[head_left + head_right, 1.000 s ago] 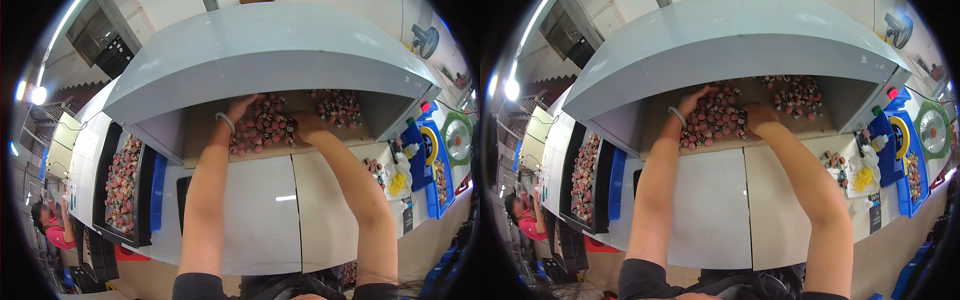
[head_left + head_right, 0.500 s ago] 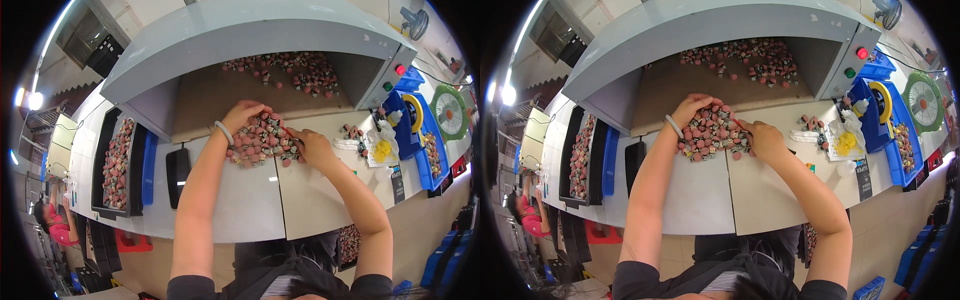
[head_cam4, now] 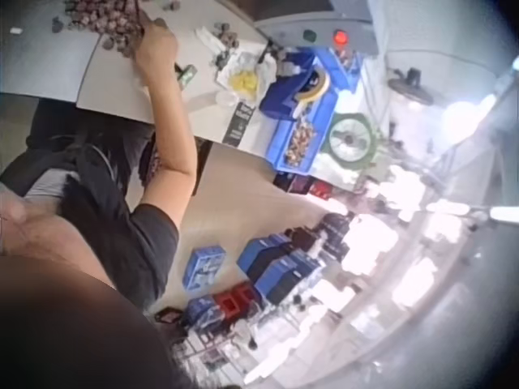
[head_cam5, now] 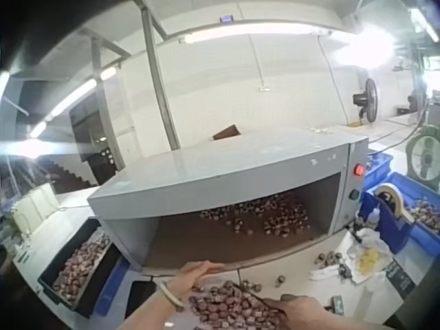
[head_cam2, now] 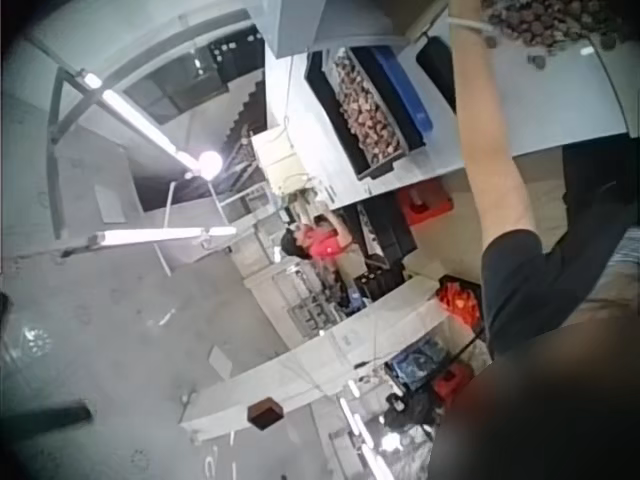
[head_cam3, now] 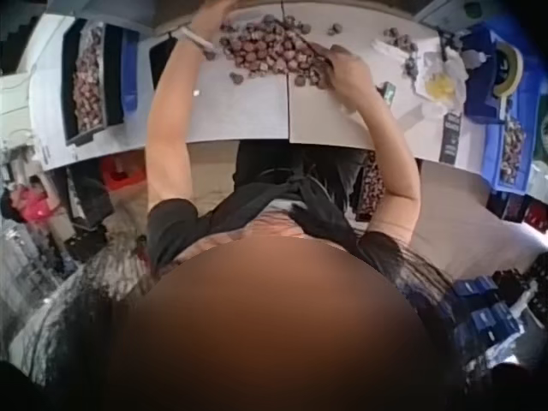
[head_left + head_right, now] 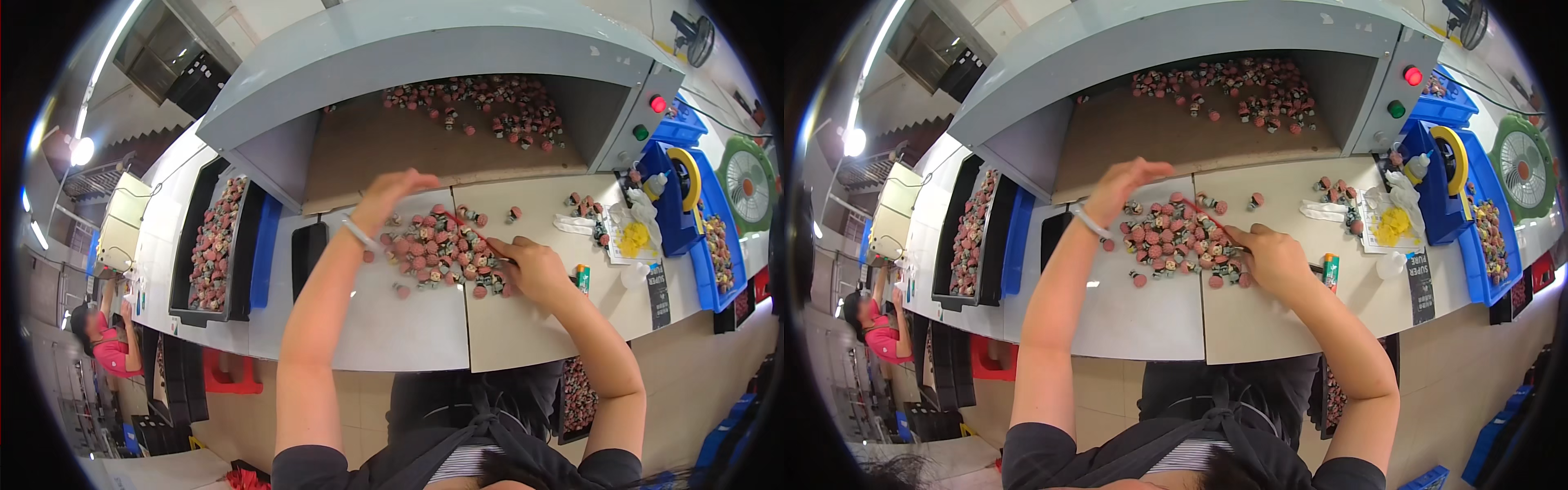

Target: Painting small details on toy figures using a fine brush and inspecting them.

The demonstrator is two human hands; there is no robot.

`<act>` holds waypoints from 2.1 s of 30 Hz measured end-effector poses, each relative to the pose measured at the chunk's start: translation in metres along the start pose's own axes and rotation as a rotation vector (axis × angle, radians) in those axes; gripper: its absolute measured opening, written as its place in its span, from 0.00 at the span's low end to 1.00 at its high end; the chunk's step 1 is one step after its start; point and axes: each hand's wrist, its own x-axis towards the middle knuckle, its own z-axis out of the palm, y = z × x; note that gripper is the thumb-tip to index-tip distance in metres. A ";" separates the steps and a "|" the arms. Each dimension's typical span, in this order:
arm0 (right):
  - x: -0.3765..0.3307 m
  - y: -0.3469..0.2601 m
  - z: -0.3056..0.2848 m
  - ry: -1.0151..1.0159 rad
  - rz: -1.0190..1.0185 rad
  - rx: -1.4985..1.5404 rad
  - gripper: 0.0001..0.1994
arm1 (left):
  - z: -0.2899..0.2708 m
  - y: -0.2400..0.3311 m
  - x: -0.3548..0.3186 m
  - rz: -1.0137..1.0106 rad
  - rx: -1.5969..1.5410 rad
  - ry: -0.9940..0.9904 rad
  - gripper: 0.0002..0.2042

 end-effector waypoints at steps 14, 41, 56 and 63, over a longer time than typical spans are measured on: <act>-0.024 0.018 -0.011 0.034 0.236 -0.134 0.22 | -0.008 -0.027 -0.081 -0.232 0.402 0.334 0.20; 0.015 -0.050 -0.005 -0.033 0.003 0.722 0.05 | 0.035 0.001 -0.096 0.128 0.768 0.412 0.10; 0.008 -0.046 -0.003 -0.054 -0.046 0.778 0.06 | 0.047 0.021 -0.105 0.008 -0.312 0.165 0.07; 0.007 -0.048 -0.001 0.098 -0.173 0.765 0.07 | 0.084 0.007 -0.095 -0.197 -0.685 0.123 0.09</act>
